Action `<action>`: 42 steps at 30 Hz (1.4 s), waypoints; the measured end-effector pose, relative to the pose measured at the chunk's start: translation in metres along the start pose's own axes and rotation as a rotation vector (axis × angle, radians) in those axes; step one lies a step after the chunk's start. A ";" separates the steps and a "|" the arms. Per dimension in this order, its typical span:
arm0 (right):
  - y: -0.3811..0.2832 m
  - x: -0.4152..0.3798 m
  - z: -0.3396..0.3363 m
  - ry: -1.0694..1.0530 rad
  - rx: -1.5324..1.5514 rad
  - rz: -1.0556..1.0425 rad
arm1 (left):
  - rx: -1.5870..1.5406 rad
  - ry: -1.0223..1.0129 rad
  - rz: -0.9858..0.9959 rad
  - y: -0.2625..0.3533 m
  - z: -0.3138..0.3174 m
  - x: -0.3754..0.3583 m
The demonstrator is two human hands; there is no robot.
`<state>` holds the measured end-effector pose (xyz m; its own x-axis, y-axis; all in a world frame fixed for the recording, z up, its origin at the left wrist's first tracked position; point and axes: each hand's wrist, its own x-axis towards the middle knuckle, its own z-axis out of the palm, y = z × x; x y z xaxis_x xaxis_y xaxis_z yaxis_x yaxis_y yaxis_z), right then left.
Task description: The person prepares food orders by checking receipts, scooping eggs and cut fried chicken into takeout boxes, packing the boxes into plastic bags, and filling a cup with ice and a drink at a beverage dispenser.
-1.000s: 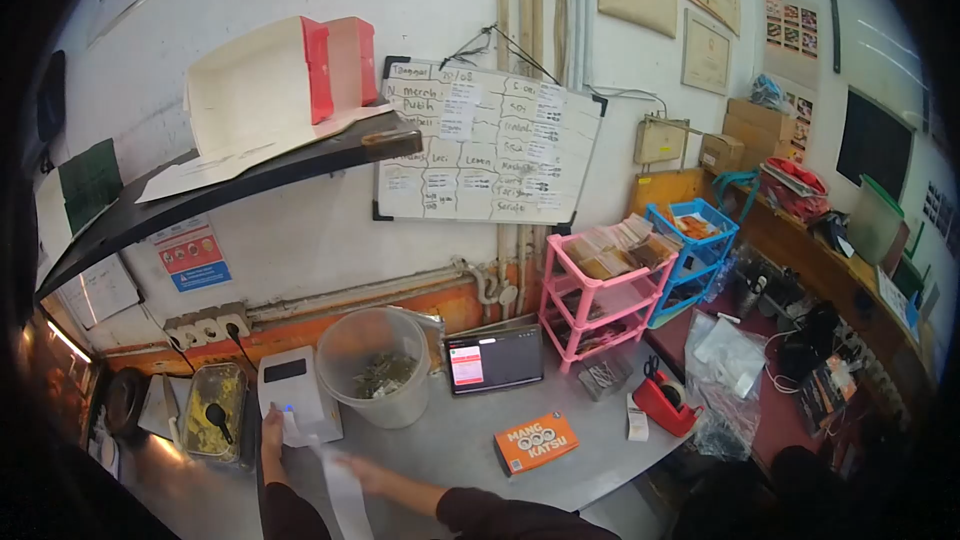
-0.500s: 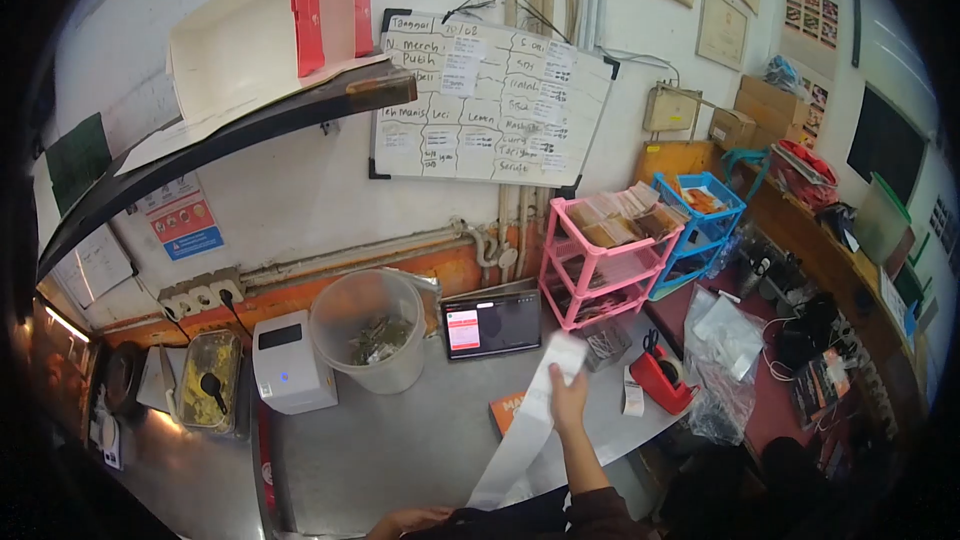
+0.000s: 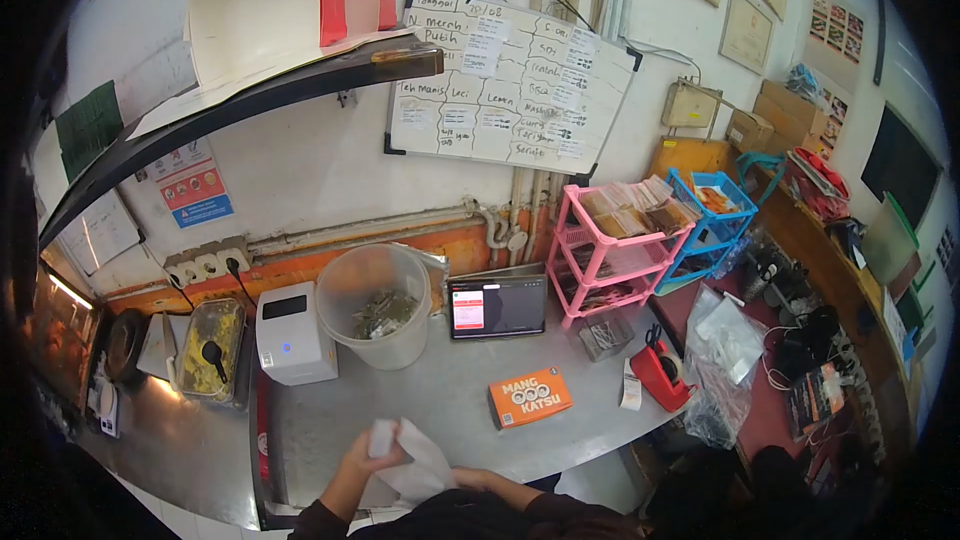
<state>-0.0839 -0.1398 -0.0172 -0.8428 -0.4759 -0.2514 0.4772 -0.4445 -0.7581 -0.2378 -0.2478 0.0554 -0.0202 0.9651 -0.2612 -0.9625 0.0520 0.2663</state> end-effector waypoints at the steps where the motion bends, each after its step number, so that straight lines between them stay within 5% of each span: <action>1: -0.009 0.004 0.013 -0.050 0.090 -0.029 | -0.016 0.104 0.171 0.008 0.031 -0.007; 3: -0.023 -0.010 0.031 -0.155 0.252 -0.074 | -0.034 0.211 0.348 0.023 0.050 -0.012; 5: -0.030 -0.033 0.047 -0.256 0.310 -0.097 | -0.138 0.083 0.556 0.046 0.015 -0.006; 9: -0.057 -0.040 0.074 -0.245 -0.126 -0.141 | -0.200 0.204 0.666 0.058 0.018 -0.021; 11: -0.055 -0.032 0.064 0.034 -0.149 0.078 | -0.232 0.202 0.699 0.054 0.022 -0.028; 14: -0.043 -0.018 0.036 0.779 -0.576 -0.287 | -0.013 0.269 0.579 0.032 0.086 -0.034; 17: -0.066 -0.013 0.039 0.685 -0.810 -0.577 | 0.089 0.265 0.489 0.025 0.112 -0.009; 18: -0.073 -0.010 0.048 0.441 -0.648 -0.554 | 0.118 0.232 0.520 0.031 0.125 -0.001; 22: -0.047 0.028 0.069 0.156 -0.537 -0.487 | 0.166 0.118 0.804 0.088 0.213 0.023; 25: -0.047 0.028 0.090 -0.156 -0.442 -0.187 | 0.282 0.161 0.992 0.132 0.262 0.006; 27: -0.038 0.019 0.069 0.089 -0.489 -0.196 | 0.407 0.197 1.148 0.167 0.258 -0.001; 29: -0.049 -0.007 0.031 0.451 -0.892 -0.131 | 0.642 0.271 1.168 0.175 0.256 -0.017; 30: -0.059 -0.021 0.010 0.695 -1.264 0.153 | 0.871 0.342 1.180 0.178 0.256 -0.022; 31: -0.102 -0.057 0.032 0.863 -1.025 -0.084 | 0.872 0.344 1.181 0.177 0.250 -0.023; 32: -0.066 -0.058 -0.034 0.977 -1.066 -0.289 | 1.183 0.373 0.965 0.172 0.237 -0.024; 33: -0.085 -0.081 -0.020 1.034 -0.884 -0.384 | 1.476 0.395 0.720 0.164 0.223 -0.024; 35: -0.153 -0.113 0.008 1.117 -0.606 -0.588 | 1.677 -0.050 0.149 0.139 0.187 -0.012; 37: -0.176 -0.123 0.050 1.046 -0.600 -0.739 | 1.463 -0.244 -0.213 0.078 0.218 -0.012; 41: -0.176 -0.123 0.119 0.658 -0.647 -0.682 | 1.066 -0.571 -0.208 0.043 0.236 -0.010; 42: -0.169 -0.118 0.129 0.558 -0.640 -0.624 | 1.046 -0.513 -0.115 0.047 0.242 -0.014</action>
<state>-0.0329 -0.1061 0.2184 -0.9664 0.1880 0.1754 -0.1648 0.0708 -0.9838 -0.2170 -0.1971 0.2958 0.3939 0.9191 0.0076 -0.2552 0.1014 0.9616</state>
